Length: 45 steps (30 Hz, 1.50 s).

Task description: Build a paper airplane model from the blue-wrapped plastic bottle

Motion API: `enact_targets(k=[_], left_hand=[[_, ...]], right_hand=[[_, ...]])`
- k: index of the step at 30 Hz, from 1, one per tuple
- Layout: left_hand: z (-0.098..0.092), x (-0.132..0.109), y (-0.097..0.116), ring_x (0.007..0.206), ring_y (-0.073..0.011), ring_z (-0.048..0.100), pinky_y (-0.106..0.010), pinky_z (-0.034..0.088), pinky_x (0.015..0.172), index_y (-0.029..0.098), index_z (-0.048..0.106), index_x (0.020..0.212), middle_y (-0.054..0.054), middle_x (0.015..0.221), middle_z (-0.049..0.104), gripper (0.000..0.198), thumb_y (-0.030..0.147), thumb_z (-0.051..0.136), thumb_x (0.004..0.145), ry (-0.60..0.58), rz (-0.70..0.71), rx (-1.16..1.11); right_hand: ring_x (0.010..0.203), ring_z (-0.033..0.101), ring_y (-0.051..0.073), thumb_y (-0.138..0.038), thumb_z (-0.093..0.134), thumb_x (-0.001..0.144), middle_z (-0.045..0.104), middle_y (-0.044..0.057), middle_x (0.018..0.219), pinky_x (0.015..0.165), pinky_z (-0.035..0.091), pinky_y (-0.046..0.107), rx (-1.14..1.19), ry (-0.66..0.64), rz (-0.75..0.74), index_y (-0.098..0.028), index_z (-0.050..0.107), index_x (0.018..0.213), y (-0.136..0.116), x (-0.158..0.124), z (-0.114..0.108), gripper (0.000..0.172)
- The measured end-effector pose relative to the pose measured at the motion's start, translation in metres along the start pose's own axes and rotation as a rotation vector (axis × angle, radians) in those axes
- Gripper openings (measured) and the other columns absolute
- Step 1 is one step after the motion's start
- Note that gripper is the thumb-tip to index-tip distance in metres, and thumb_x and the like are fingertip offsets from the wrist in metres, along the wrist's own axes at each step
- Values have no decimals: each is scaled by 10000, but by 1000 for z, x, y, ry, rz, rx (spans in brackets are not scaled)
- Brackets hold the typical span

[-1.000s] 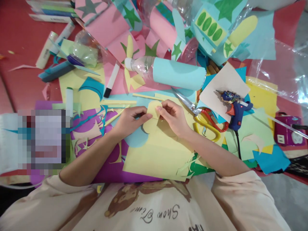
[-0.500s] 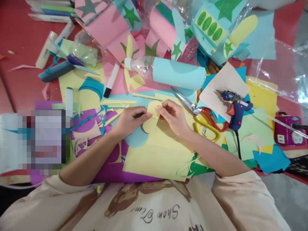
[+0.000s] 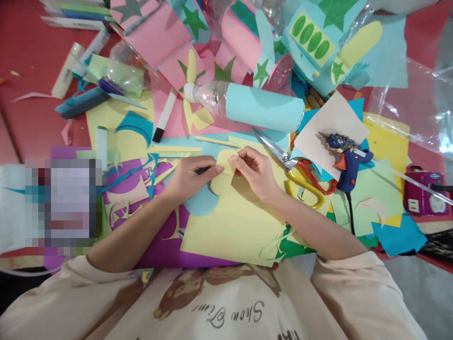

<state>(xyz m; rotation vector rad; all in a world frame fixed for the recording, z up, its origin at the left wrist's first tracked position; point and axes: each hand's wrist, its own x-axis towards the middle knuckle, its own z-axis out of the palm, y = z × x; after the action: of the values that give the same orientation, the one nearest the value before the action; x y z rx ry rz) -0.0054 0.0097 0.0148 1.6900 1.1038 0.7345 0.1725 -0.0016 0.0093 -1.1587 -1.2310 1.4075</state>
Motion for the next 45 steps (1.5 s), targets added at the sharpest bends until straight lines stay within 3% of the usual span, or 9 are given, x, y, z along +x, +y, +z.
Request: enact_targets(k=[4, 7, 10, 18, 30, 45], left_hand=[[1, -2, 1, 525, -85, 328, -241, 314, 530, 182, 401, 559, 39, 535, 365, 374, 351, 538, 864, 86, 7, -23], [2, -4, 1, 521, -84, 323, -245, 317, 534, 185, 367, 548, 40, 528, 356, 395, 350, 543, 861, 155, 15, -61], [5, -5, 1, 514, -79, 312, -243, 310, 525, 185, 339, 542, 45, 521, 334, 416, 358, 552, 854, 178, 9, -93], [6, -3, -4, 507, -83, 402, -239, 280, 480, 177, 439, 555, 33, 509, 445, 440, 495, 583, 823, 101, -70, -194], [3, -2, -3, 493, -82, 420, -246, 328, 491, 178, 456, 531, 30, 495, 464, 429, 467, 578, 824, 66, -121, -228], [5, -2, -7, 560, -91, 420, -232, 346, 531, 179, 485, 632, 39, 578, 453, 332, 438, 638, 772, 52, -97, -232]], right_hand=[[649, 536, 109, -529, 690, 798, 574, -19, 739, 601, 447, 264, 7, -108, -7, -217, 586, 832, 1, 0, 1, 330], [642, 487, 115, -488, 732, 772, 528, -26, 684, 601, 407, 273, -98, -172, -36, -210, 558, 752, 1, -1, 2, 328], [593, 430, 102, -483, 692, 807, 486, -35, 626, 562, 355, 267, -150, -147, -44, -203, 516, 675, 1, -2, 3, 356], [589, 385, 95, -458, 661, 839, 441, -43, 635, 559, 330, 264, -130, -109, -41, -202, 509, 684, 3, -2, 2, 335], [554, 314, 88, -452, 693, 814, 376, -59, 595, 521, 278, 262, -118, -127, -20, -210, 455, 646, -1, -2, 1, 379], [591, 378, 96, -407, 655, 845, 435, -43, 637, 559, 310, 268, -122, -121, -9, -200, 506, 680, 3, -3, 0, 304]])
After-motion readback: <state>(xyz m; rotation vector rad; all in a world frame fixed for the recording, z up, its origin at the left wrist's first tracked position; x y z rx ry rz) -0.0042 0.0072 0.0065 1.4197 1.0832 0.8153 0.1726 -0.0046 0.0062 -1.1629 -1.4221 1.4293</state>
